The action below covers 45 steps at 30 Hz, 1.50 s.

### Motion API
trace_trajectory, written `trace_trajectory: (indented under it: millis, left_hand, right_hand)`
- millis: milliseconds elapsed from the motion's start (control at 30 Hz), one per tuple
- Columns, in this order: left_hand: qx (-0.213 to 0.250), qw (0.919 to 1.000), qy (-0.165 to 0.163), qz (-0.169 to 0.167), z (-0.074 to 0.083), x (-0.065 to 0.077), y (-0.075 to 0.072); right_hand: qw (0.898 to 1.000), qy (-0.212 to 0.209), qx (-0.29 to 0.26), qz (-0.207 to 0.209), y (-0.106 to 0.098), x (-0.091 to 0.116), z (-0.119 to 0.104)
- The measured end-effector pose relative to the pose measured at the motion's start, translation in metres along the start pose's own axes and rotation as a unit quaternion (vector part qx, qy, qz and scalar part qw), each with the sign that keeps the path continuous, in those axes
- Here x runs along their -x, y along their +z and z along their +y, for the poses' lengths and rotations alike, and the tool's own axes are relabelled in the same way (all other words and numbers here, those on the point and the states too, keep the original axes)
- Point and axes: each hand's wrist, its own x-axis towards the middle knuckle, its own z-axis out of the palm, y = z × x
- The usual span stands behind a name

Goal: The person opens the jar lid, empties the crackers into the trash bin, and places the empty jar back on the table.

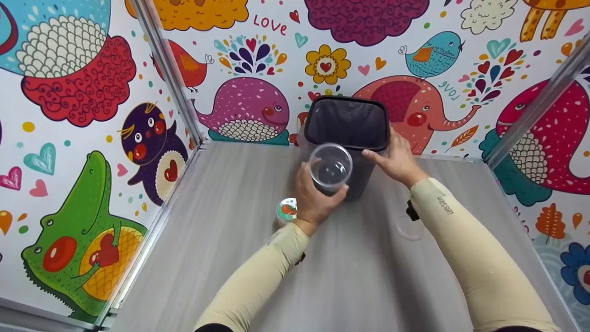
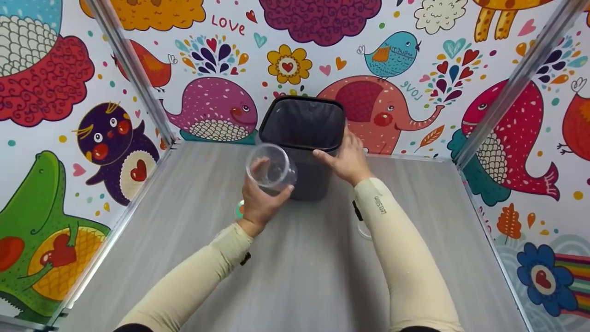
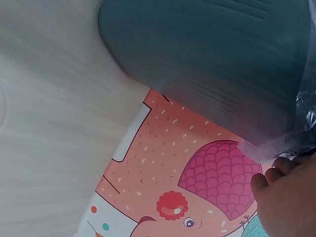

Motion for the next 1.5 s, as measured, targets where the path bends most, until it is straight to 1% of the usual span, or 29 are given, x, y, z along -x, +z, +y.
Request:
trace_trajectory:
  millis: [133, 200, 300, 367, 433, 500, 567, 667, 767, 833, 967, 1033, 1133, 1233, 1400, 1500]
  left_hand:
    - [-0.012, 0.9988, -0.004, -0.047, -0.001, 0.031, 0.010]
    - [-0.013, 0.9974, -0.009, -0.071, -0.002, 0.047, 0.016]
    - [-0.016, 0.9934, -0.032, -0.109, -0.003, 0.071, 0.027]
    - [-0.013, 0.9884, -0.050, -0.143, -0.004, 0.088, 0.035]
    - [-0.012, 0.9817, -0.066, -0.178, -0.005, 0.103, 0.042]
    - [-0.013, 0.9741, -0.075, -0.213, -0.005, 0.116, 0.047]
    - [-0.024, 0.9658, -0.077, -0.246, -0.005, 0.124, 0.050]
    - [-0.045, 0.9539, -0.076, -0.287, -0.004, 0.131, 0.054]
    - [-0.062, 0.9434, -0.080, -0.316, -0.003, 0.133, 0.057]
    - [-0.066, 0.9387, -0.081, -0.329, -0.003, 0.134, 0.059]
    - [-0.060, 0.9319, -0.081, -0.348, -0.004, 0.135, 0.061]
    - [-0.056, 0.9277, -0.077, -0.361, -0.005, 0.135, 0.061]
    - [-0.065, 0.9202, -0.066, -0.380, -0.006, 0.135, 0.062]
    - [-0.085, 0.9150, -0.059, -0.390, -0.008, 0.136, 0.064]
    - [-0.106, 0.9121, -0.052, -0.393, -0.011, 0.140, 0.067]
    - [-0.106, 0.9104, -0.059, -0.396, -0.013, 0.142, 0.069]
  right_hand:
    - [1.000, -0.005, 0.005, 0.002, -0.001, 0.002, 0.001]
    - [1.000, -0.014, 0.006, 0.007, 0.000, 0.001, 0.002]
    - [0.999, -0.030, 0.005, 0.018, 0.000, 0.000, 0.002]
    - [0.999, -0.038, 0.004, 0.023, 0.000, -0.001, 0.003]
    - [0.999, -0.038, 0.003, 0.021, 0.000, -0.001, 0.002]
    - [0.999, -0.031, 0.002, 0.011, 0.001, -0.001, 0.001]
    - [1.000, -0.018, 0.001, -0.001, 0.000, -0.001, 0.000]
    - [1.000, 0.002, 0.002, -0.015, 0.000, 0.001, -0.002]
    - [1.000, 0.015, 0.002, -0.021, -0.001, 0.001, -0.002]
    - [1.000, 0.016, 0.002, -0.021, -0.001, 0.002, -0.003]
    - [1.000, 0.015, 0.003, -0.021, -0.001, 0.002, -0.003]
    - [1.000, 0.017, 0.006, -0.021, -0.001, 0.002, -0.004]
    - [1.000, 0.019, 0.007, -0.022, -0.002, 0.003, -0.005]
    - [1.000, 0.014, 0.007, -0.018, -0.003, 0.002, -0.005]
    - [1.000, 0.016, 0.006, -0.016, -0.002, 0.002, -0.003]
    - [1.000, 0.017, 0.008, -0.016, -0.002, 0.002, -0.003]
